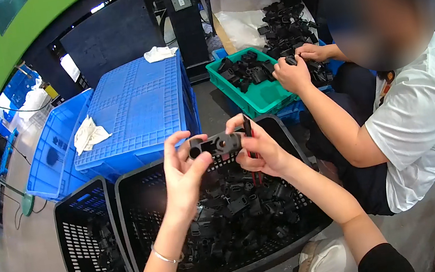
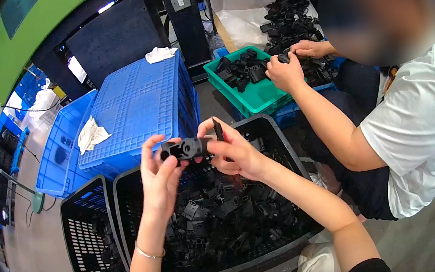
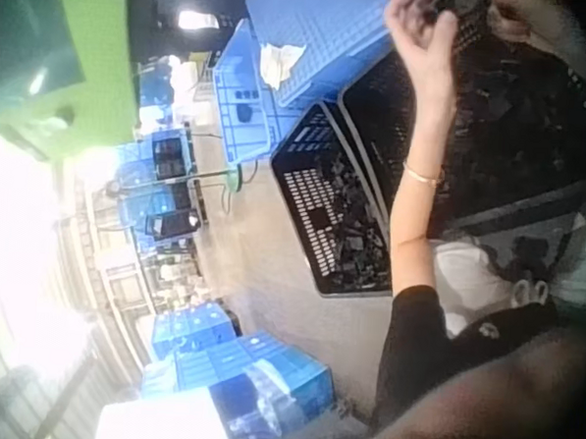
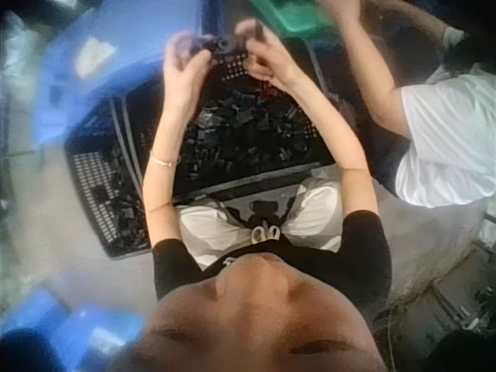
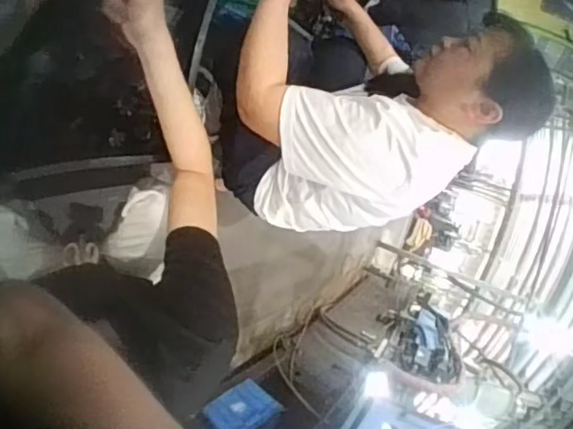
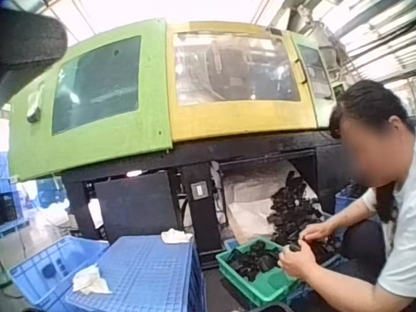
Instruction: The person assembles small black plastic components by hand at a factory workstation, using nippers to trim excess plastic.
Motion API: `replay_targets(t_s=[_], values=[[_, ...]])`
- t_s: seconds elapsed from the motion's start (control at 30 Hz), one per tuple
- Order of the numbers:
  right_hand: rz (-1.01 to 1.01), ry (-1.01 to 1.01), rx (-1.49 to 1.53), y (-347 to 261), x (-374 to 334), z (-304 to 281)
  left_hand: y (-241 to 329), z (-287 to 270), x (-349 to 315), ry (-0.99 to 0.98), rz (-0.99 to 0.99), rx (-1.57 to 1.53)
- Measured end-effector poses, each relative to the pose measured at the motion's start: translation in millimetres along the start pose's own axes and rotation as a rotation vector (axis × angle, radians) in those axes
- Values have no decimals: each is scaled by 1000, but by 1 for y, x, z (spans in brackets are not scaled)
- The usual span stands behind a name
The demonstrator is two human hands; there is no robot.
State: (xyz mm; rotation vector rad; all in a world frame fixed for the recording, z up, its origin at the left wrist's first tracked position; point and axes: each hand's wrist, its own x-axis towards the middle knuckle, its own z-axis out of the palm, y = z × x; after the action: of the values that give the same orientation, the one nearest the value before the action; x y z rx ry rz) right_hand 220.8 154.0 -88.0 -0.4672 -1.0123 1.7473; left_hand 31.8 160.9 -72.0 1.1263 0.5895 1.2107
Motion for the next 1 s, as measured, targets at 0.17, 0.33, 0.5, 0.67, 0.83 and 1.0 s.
replay_targets(t_s=[0.17,0.33,0.5,0.67,0.83,1.0], values=[[-388,38,-496,36,8,-8,-28,-1,-2,126,-267,-354],[-331,-27,-835,18,6,-13,-16,4,-6,42,-89,-205],[-250,158,-738,-8,2,18,-22,6,-9,-34,266,238],[-245,144,-835,9,3,20,-22,9,-15,-132,322,352],[-216,100,-833,12,-2,23,-33,-3,-9,-89,228,571],[-406,70,-1203,2,-6,31,-20,7,-11,36,125,492]])
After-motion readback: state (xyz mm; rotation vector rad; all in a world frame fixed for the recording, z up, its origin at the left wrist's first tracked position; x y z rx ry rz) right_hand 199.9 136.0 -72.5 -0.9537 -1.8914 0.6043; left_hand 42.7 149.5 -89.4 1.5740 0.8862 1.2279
